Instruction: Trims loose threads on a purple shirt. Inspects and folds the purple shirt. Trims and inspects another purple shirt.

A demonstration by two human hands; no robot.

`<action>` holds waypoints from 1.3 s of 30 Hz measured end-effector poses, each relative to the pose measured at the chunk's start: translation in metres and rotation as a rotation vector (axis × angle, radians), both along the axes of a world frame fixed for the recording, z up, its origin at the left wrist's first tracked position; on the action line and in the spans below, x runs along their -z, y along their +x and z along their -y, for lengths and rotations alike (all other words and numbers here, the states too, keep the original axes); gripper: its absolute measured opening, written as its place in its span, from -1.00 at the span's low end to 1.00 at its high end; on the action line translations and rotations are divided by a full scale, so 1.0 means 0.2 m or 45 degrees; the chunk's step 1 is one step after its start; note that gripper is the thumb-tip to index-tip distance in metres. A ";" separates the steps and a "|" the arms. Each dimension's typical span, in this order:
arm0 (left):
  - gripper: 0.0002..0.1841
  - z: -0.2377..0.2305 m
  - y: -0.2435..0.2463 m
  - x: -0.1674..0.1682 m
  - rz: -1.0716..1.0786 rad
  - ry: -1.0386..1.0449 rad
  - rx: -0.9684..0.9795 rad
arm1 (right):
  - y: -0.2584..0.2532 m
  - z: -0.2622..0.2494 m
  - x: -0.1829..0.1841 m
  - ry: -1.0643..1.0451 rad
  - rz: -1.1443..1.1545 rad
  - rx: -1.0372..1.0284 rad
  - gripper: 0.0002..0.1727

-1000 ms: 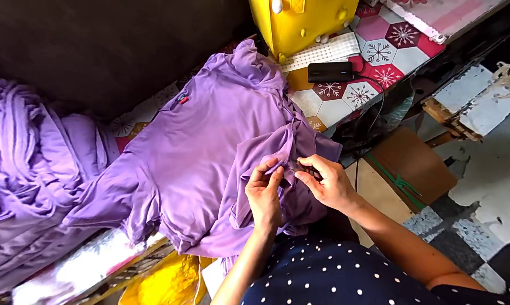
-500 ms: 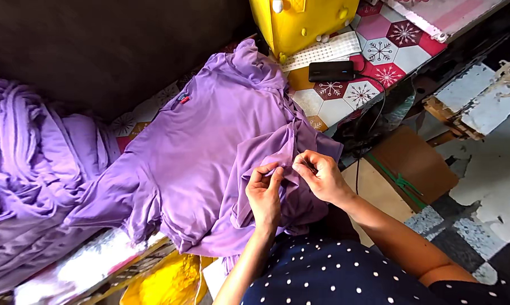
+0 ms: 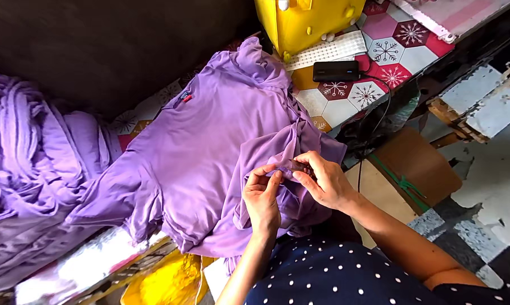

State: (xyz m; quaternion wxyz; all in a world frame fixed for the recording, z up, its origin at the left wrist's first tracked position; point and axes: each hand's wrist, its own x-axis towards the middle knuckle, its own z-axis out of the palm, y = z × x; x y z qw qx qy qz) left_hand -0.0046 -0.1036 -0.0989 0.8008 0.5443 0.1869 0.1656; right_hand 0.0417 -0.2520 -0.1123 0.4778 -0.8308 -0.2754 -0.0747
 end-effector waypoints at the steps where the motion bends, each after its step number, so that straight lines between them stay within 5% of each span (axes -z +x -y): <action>1: -0.74 0.00 0.00 -0.01 -0.003 -0.008 0.004 | 0.01 0.00 0.01 0.007 0.017 -0.032 -0.62; 11: -0.64 0.00 -0.01 -0.01 0.087 0.174 0.068 | 0.09 0.00 0.04 0.114 0.149 -0.213 -0.68; 18: -0.72 0.00 0.00 0.00 0.099 0.180 0.064 | 0.07 0.01 0.03 0.201 0.100 -0.082 -0.80; 26: -0.63 0.00 0.01 0.00 0.037 0.027 0.059 | 0.02 0.01 0.06 0.120 0.095 -0.043 -0.67; 39: -0.61 0.00 0.00 0.00 0.130 0.214 0.093 | 0.01 0.01 0.05 0.088 0.152 -0.005 -0.70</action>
